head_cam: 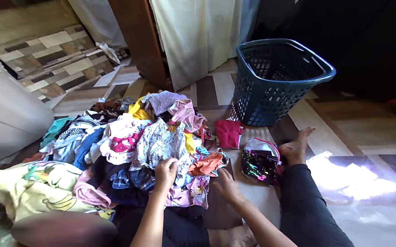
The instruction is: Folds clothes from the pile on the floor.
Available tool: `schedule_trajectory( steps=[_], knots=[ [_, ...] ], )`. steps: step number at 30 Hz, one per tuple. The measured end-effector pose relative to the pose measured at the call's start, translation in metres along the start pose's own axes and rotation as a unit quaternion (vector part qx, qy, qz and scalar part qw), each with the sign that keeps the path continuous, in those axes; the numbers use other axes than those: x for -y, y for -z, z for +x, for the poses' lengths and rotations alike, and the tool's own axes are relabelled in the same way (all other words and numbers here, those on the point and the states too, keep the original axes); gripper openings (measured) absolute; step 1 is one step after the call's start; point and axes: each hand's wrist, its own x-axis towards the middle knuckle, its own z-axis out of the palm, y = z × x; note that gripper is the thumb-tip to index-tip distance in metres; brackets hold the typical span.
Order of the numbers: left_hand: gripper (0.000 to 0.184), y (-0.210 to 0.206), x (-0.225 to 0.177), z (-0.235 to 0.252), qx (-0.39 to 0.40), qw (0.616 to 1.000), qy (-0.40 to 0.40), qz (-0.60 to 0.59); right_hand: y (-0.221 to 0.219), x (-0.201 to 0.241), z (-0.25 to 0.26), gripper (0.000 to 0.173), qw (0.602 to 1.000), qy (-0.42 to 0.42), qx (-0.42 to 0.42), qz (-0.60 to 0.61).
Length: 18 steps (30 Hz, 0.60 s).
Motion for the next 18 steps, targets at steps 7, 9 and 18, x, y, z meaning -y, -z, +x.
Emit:
schedule_trajectory(
  steps=[7,9,18],
  knots=[
    [0.01,0.055,-0.053,-0.036,0.098,0.923,-0.225,-0.297,-0.013,0.065,0.017,0.088,0.975,0.107,-0.144,0.128],
    [0.013,0.069,-0.057,-0.048,0.184,0.876,-0.272,-0.353,-0.014,0.07,0.009,0.08,0.97,0.114,-0.139,0.164],
    [0.019,0.131,-0.045,-0.058,0.115,0.775,-0.132,-0.607,0.06,0.082,-0.022,0.013,0.868,0.293,0.059,0.397]
  ],
)
